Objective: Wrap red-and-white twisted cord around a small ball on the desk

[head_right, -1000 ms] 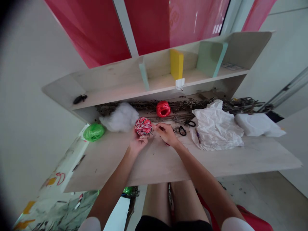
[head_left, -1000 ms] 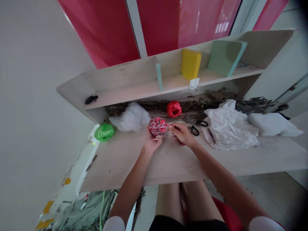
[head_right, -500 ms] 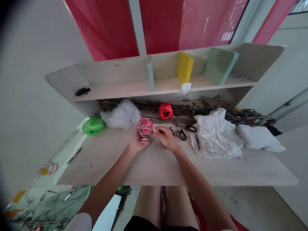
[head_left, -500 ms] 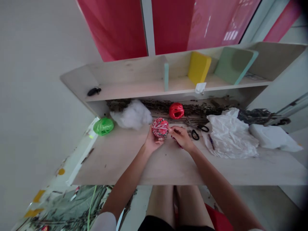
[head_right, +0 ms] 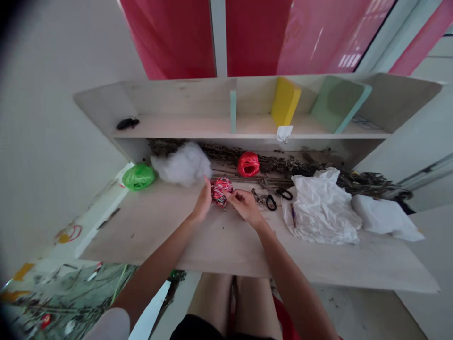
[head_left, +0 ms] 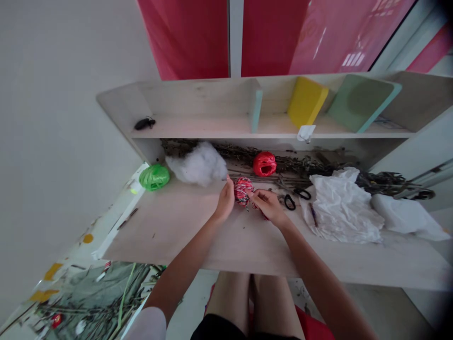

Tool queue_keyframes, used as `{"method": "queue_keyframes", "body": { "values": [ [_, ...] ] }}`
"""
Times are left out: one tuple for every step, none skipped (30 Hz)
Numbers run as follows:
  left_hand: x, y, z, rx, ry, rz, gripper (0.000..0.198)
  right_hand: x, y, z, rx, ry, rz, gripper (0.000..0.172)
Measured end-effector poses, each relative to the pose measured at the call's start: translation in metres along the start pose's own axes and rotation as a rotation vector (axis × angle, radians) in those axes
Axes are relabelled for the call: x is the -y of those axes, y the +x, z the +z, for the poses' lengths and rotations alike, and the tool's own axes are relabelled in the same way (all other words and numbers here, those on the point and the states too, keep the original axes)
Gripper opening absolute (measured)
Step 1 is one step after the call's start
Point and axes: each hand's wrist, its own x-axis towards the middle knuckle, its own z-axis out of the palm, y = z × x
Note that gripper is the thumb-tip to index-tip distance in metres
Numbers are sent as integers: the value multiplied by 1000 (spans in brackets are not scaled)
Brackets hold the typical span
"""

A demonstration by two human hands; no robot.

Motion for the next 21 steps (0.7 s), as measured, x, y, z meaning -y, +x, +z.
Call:
{"method": "queue_keyframes", "body": {
  "values": [
    [1,-1,0,24,27,31,23,0,0,0,11,-8,8,54],
    [1,-1,1,44,71,82,21,0,0,0,29,-6,13,54],
    [2,-2,2,64,115,132,19,1,-1,0,52,6,13,54],
    [2,-3,3,91,139,144,18,2,-1,-1,75,27,9,53],
    [1,-4,4,114,148,137,19,2,-2,-1,97,54,8,52],
    [0,-6,5,131,148,116,21,3,-2,-2,117,85,13,51],
    [-1,-6,5,147,146,82,26,4,-3,-3,129,115,24,49],
    [-2,-7,6,161,149,46,31,4,-3,-4,130,143,38,48],
    [-3,-7,6,170,162,22,38,4,-3,-5,121,166,54,47],
    [-4,-7,6,178,188,9,44,4,-2,-6,108,184,67,47],
    [-4,-7,5,186,222,4,51,4,-2,-6,93,198,72,47],
    [-3,-6,5,195,256,8,57,3,-1,-7,76,210,72,46],
    [-3,-6,4,206,284,15,62,2,0,-8,59,218,69,46],
    [-2,-5,4,223,305,22,66,2,1,-9,40,227,64,45],
    [0,-4,3,240,317,28,68,1,2,-10,19,234,58,45],
    [1,-3,2,255,322,36,69,1,2,-10,2,239,52,45],
    [2,-2,2,265,322,48,69,1,3,-11,-11,243,47,44],
    [3,-2,1,270,322,59,69,1,3,-12,-21,246,42,43],
    [4,-1,0,272,321,69,68,1,3,-13,-28,251,39,42],
    [5,-1,0,268,322,83,67,1,3,-13,-32,255,37,42],
    [5,0,-1,265,326,96,66,2,3,-13,-35,257,37,41]
  ]
}}
